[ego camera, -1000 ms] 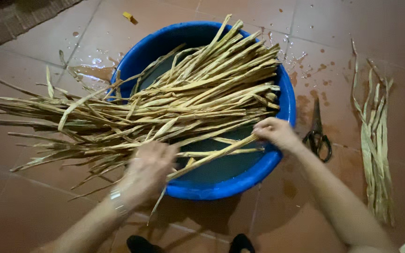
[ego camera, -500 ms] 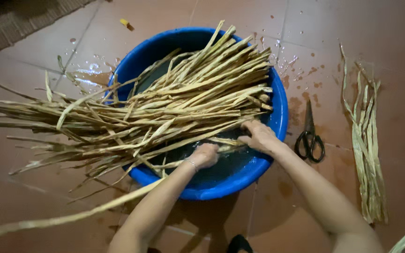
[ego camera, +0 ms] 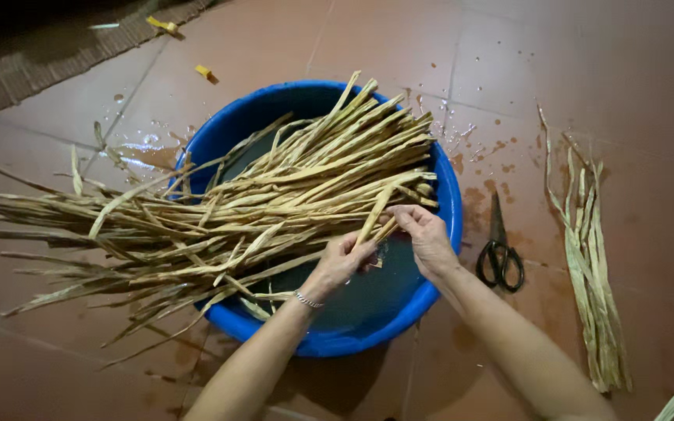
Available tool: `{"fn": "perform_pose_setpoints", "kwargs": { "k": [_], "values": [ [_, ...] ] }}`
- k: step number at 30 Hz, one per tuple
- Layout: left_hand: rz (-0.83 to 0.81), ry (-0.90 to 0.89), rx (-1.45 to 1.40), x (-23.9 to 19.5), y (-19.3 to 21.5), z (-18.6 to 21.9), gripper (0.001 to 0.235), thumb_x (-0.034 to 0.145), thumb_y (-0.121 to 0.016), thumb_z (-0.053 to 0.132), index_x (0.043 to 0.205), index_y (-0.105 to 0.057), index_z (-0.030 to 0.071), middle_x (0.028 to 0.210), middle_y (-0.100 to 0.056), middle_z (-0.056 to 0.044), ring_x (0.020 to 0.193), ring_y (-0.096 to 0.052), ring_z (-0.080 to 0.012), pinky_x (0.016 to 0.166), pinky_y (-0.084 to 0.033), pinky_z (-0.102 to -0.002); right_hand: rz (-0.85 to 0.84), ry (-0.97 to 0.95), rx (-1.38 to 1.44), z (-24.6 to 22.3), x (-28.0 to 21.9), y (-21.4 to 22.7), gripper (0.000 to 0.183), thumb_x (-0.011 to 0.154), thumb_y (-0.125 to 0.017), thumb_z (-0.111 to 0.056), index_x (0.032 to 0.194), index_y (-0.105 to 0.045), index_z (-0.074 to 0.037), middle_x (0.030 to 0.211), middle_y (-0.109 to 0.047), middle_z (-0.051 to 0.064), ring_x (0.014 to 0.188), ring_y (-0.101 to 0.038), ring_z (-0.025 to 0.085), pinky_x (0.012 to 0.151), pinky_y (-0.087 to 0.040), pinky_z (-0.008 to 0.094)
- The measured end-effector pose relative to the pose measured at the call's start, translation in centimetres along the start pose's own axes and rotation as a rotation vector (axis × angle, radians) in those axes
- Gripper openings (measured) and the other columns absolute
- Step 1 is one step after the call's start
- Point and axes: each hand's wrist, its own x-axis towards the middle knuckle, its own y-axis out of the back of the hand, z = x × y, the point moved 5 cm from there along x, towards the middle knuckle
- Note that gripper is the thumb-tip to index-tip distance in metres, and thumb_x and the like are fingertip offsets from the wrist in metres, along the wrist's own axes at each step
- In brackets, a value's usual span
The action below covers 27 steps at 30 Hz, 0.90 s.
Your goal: The person sits on the floor and processes a bundle of dried plant stalks in a blue basin of water. They repeatedly pull individual stalks from the bundle, strip off the outer layers by hand, and place the separated fibers into a pile on the floor.
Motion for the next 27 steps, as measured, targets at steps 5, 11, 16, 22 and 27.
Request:
{"fn": "perform_pose_setpoints", "kwargs": {
  "k": [5, 11, 16, 22, 27],
  "values": [
    [0.102, -0.083, -0.157, 1.6, -1.8, 1.4, 0.021, 0.100, -0.064, 0.024, 0.096, -0.068, 0.004, 0.071, -0.063, 0.000, 0.056, -0.055, -0.0086, 0.049, -0.045, -0.025, 0.101, -0.089, 0.083, 0.3, -0.1, -1.1, 0.025, 0.102, -0.058, -0.026, 0.109, -0.071, -0.006, 0.103, -0.074, 0.003, 0.094, -0.067, 0.012, 0.087, -0.053, 0.031],
    [0.152, -0.007, 0.256, 4.7, -2.4, -0.5, 0.035, 0.101, -0.057, 0.035, 0.086, -0.065, 0.004, 0.061, -0.060, -0.002, 0.050, -0.056, -0.0119, 0.045, -0.046, -0.029, 0.205, -0.006, -0.142, 2.1, 3.4, 1.0, 0.028, 0.106, -0.059, -0.024, 0.105, -0.074, 0.000, 0.097, -0.075, 0.010, 0.086, -0.068, 0.017, 0.077, -0.054, 0.034],
    [0.124, 0.034, 0.329, 4.6, -3.5, 0.5, 0.032, 0.099, -0.051, 0.034, 0.089, -0.068, 0.007, 0.059, -0.062, -0.002, 0.049, -0.060, -0.0127, 0.047, -0.050, -0.030, 0.344, -0.091, -0.085, 2.2, 6.7, 2.8, 0.024, 0.103, -0.051, -0.020, 0.100, -0.069, -0.005, 0.082, -0.075, 0.013, 0.067, -0.073, 0.024, 0.057, -0.059, 0.037],
    [0.002, 0.023, 0.384, -1.0, -4.5, 3.2, 0.030, 0.103, -0.051, 0.027, 0.089, -0.068, 0.007, 0.062, -0.063, -0.001, 0.054, -0.061, -0.0093, 0.050, -0.052, -0.029, 0.396, 0.160, 0.141, -0.2, 11.2, 10.8, 0.026, 0.107, -0.051, -0.019, 0.098, -0.062, 0.003, 0.079, -0.069, 0.014, 0.064, -0.070, 0.025, 0.059, -0.063, 0.040],
    [-0.047, 0.281, 0.555, -5.6, -4.0, 4.5, 0.027, 0.105, -0.045, 0.027, 0.092, -0.065, 0.013, 0.067, -0.063, -0.002, 0.054, -0.058, -0.0143, 0.048, -0.052, -0.034, 0.692, 0.058, 0.030, -1.5, 8.9, 17.4, 0.023, 0.103, -0.054, -0.016, 0.091, -0.062, 0.001, 0.072, -0.068, 0.015, 0.056, -0.068, 0.026, 0.049, -0.061, 0.040]
  ]
}}
